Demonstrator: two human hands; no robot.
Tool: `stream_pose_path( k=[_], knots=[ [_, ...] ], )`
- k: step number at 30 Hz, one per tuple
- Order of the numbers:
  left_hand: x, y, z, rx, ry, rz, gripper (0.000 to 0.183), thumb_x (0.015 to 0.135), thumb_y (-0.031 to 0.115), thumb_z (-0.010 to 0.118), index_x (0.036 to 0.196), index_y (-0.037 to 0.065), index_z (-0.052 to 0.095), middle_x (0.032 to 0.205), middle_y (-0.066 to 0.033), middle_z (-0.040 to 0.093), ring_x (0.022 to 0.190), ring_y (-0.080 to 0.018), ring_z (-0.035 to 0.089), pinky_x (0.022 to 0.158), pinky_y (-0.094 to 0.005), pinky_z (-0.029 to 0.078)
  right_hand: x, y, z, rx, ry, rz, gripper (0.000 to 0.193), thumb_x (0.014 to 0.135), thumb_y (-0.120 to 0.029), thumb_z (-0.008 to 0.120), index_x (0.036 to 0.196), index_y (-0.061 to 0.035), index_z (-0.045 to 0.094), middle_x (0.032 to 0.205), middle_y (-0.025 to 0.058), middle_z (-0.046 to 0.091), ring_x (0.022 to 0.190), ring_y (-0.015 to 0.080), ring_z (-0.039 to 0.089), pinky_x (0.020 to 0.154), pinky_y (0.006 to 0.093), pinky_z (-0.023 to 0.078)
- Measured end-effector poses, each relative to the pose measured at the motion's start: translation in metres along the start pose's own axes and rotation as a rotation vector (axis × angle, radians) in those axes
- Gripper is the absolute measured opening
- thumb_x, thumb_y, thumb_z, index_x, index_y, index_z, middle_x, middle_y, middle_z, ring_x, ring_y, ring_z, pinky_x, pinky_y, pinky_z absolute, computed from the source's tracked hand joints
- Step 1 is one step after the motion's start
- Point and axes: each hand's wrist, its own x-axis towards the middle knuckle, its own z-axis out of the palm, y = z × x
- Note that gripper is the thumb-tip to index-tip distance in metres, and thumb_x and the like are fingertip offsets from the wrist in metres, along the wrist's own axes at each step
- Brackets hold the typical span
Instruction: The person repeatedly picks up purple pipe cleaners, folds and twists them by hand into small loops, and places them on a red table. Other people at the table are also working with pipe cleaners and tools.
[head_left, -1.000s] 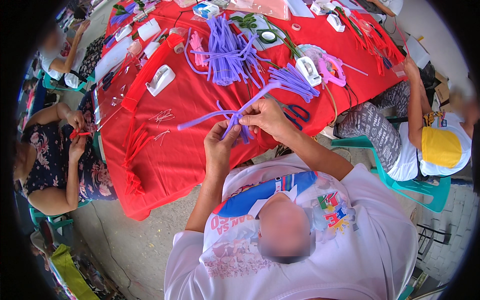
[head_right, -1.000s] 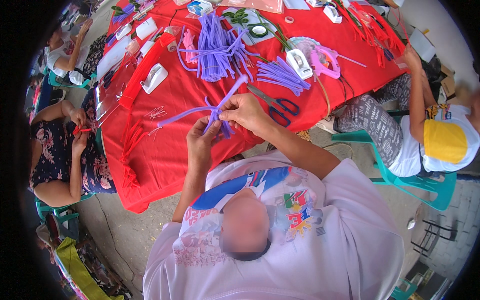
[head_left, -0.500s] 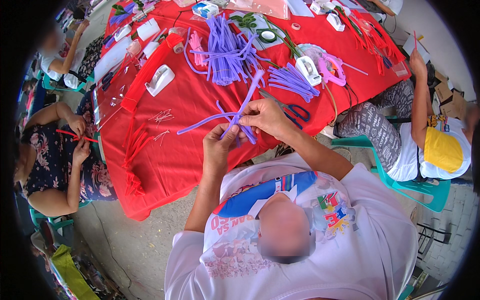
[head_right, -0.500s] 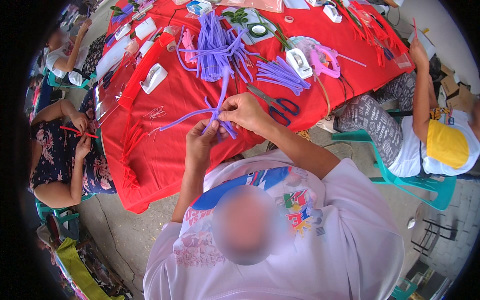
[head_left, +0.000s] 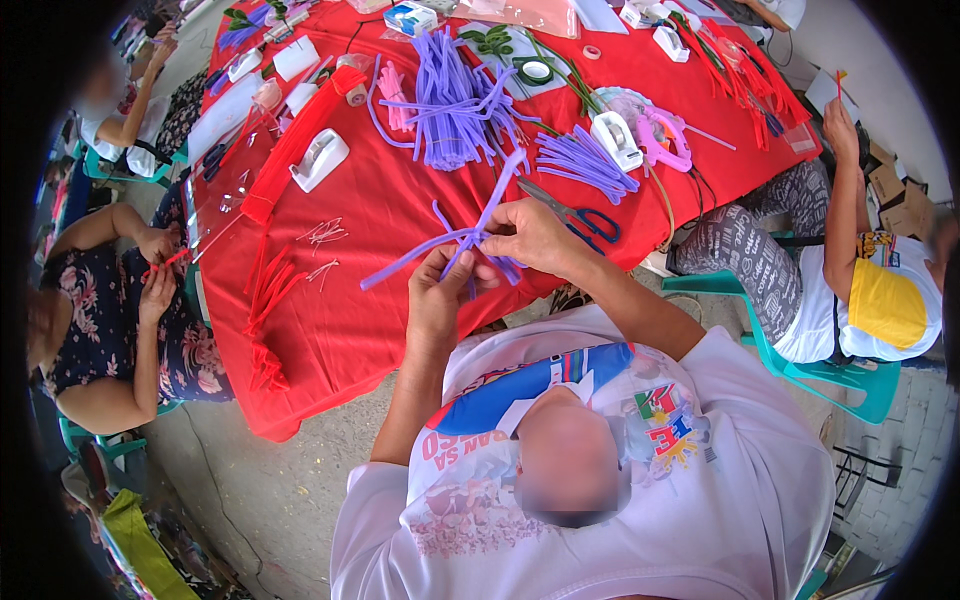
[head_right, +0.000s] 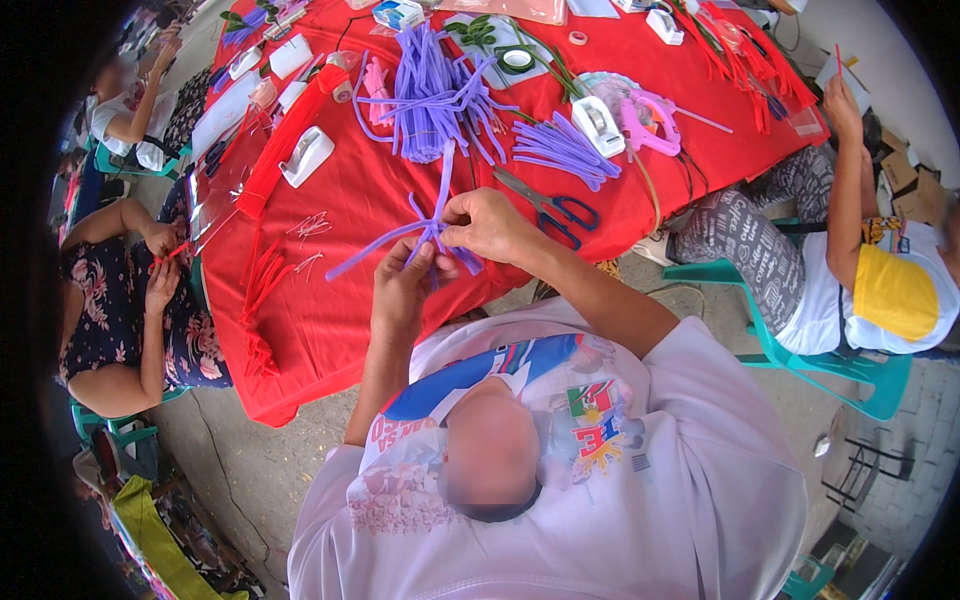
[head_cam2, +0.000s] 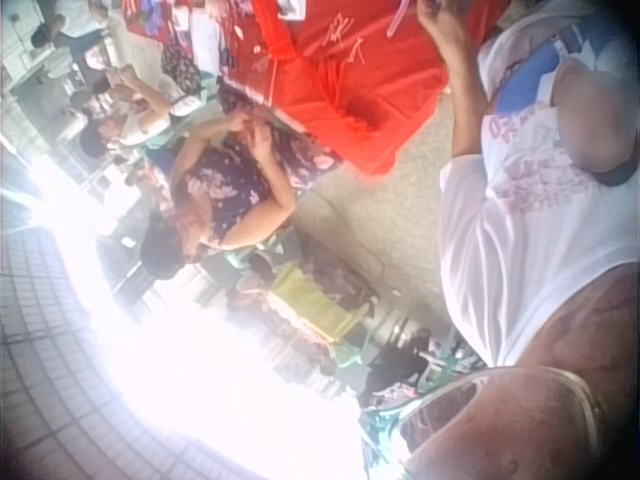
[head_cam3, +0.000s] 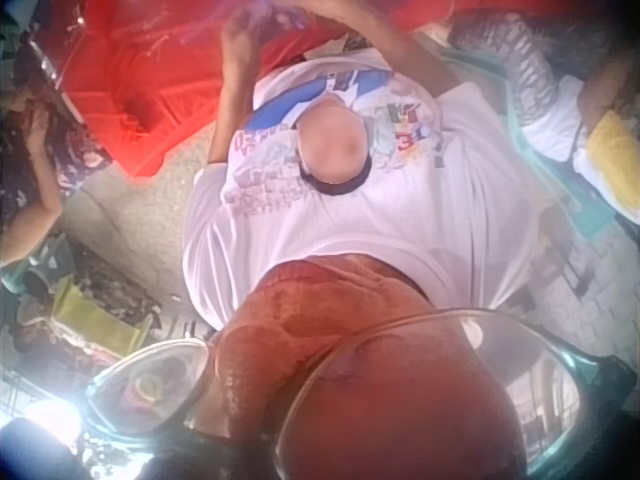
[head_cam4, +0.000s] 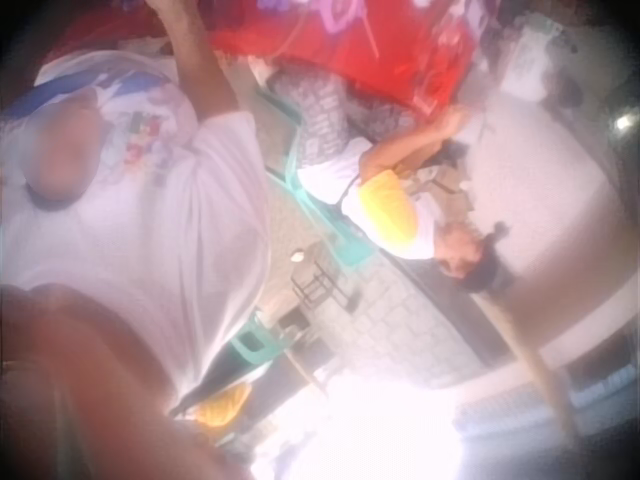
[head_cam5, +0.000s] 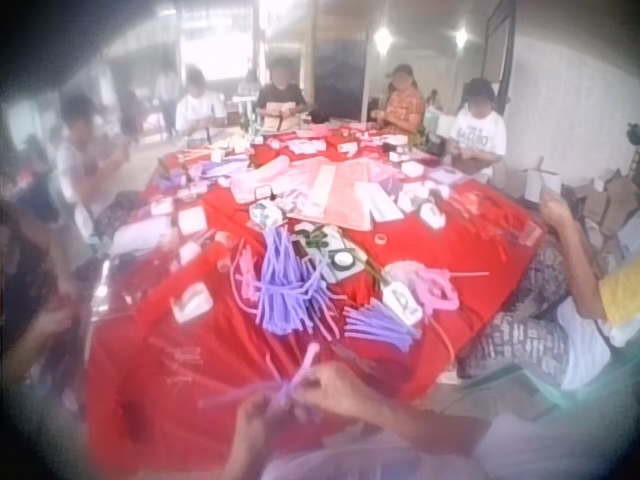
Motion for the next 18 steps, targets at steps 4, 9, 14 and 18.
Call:
stream_pose_path(
  k=[4,9,14,18],
  knots=[
    [0.0,0.001,-0.004,0.009,-0.011,-0.06,0.013,0.093,0.014,0.053,0.097,0.002,0.057,0.079,-0.0074,0.063,0.072,-0.016,0.062,0.071,-0.0307,0.052,0.001,0.003,-0.001,-0.003,-0.025,0.022,0.016,0.075,-0.011,0.067,0.084,0.0019,0.065,0.073,0.0103,0.066,0.066,0.0138,0.061,0.063,0.0298,0.047],
    [-0.004,0.011,0.008,0.332,0.089,0.139,0.02,0.089,0.015,0.061,0.103,0.0,0.059,0.083,-0.0057,0.065,0.075,-0.0113,0.06,0.069,-0.0257,0.05,0.002,0.003,-0.001,-0.008,-0.032,0.028,0.016,0.074,-0.011,0.067,0.084,0.0015,0.064,0.073,0.0099,0.066,0.067,0.014,0.06,0.063,0.0303,0.046],
    [0.003,0.014,0.005,0.412,0.079,0.31,0.018,0.088,0.013,0.062,0.098,-0.002,0.062,0.084,-0.0064,0.065,0.076,-0.0109,0.059,0.068,-0.0251,0.049,0.0,-0.005,0.0,-0.043,-0.084,0.074,0.009,0.08,-0.005,0.064,0.087,0.0011,0.063,0.076,0.0023,0.063,0.07,0.0072,0.056,0.064,0.0246,0.046],
    [0.004,0.009,0.003,0.309,0.12,0.221,0.015,0.088,0.012,0.061,0.093,-0.002,0.063,0.08,-0.0059,0.063,0.07,-0.0111,0.058,0.067,-0.026,0.049,0.0,-0.007,0.0,0.039,-0.135,0.114,0.006,0.08,-0.004,0.064,0.084,0.0004,0.062,0.074,0.0016,0.062,0.067,0.0065,0.054,0.061,0.024,0.045]
  ],
)
